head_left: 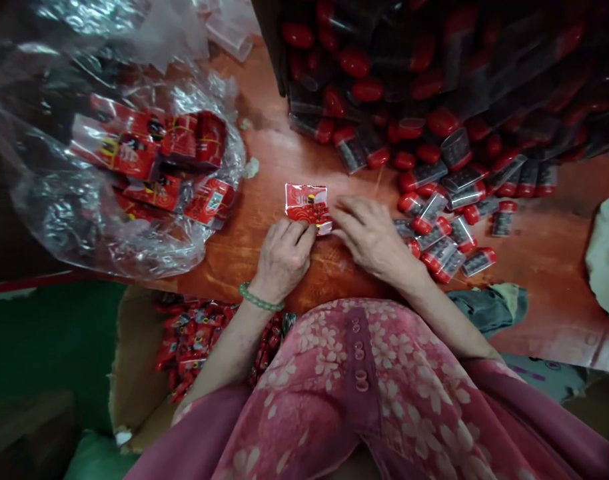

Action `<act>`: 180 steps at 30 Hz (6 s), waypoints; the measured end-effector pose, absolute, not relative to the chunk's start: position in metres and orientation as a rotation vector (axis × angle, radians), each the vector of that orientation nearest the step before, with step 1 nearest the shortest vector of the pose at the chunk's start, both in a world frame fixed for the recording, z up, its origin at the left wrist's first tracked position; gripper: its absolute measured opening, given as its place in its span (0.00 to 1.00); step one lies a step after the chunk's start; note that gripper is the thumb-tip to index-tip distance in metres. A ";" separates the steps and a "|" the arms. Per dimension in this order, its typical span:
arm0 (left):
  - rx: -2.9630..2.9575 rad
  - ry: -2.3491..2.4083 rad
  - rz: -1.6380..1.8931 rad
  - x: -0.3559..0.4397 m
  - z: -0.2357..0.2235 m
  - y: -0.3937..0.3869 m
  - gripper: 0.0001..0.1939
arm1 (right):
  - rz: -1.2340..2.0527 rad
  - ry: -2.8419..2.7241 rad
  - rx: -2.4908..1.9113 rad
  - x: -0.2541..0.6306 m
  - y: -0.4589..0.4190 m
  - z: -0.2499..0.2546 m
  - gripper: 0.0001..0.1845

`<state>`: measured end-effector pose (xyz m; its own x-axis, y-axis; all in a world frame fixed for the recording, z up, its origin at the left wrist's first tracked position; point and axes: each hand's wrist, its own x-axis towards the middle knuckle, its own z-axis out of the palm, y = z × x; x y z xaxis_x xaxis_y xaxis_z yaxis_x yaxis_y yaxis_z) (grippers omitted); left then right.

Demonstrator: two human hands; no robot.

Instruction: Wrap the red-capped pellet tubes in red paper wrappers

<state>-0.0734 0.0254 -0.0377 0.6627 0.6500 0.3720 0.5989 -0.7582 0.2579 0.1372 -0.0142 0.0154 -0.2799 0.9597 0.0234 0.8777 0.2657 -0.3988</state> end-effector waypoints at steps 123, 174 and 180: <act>0.463 0.882 0.911 -0.022 -0.004 -0.014 0.24 | 1.358 -1.063 -1.389 0.103 -0.039 0.011 0.22; 0.505 0.966 1.057 -0.007 0.019 -0.031 0.27 | 1.314 -0.764 -1.107 0.093 -0.057 0.006 0.27; 0.519 0.913 1.040 -0.021 0.023 -0.022 0.27 | 1.462 -0.829 -1.062 0.094 -0.050 0.009 0.23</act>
<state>-0.0210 -0.0218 0.0234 0.2043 0.8976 -0.3906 -0.5036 0.4386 0.7443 0.0938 -0.0505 0.0090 -0.0041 0.9854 -0.1704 -0.3594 -0.1605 -0.9193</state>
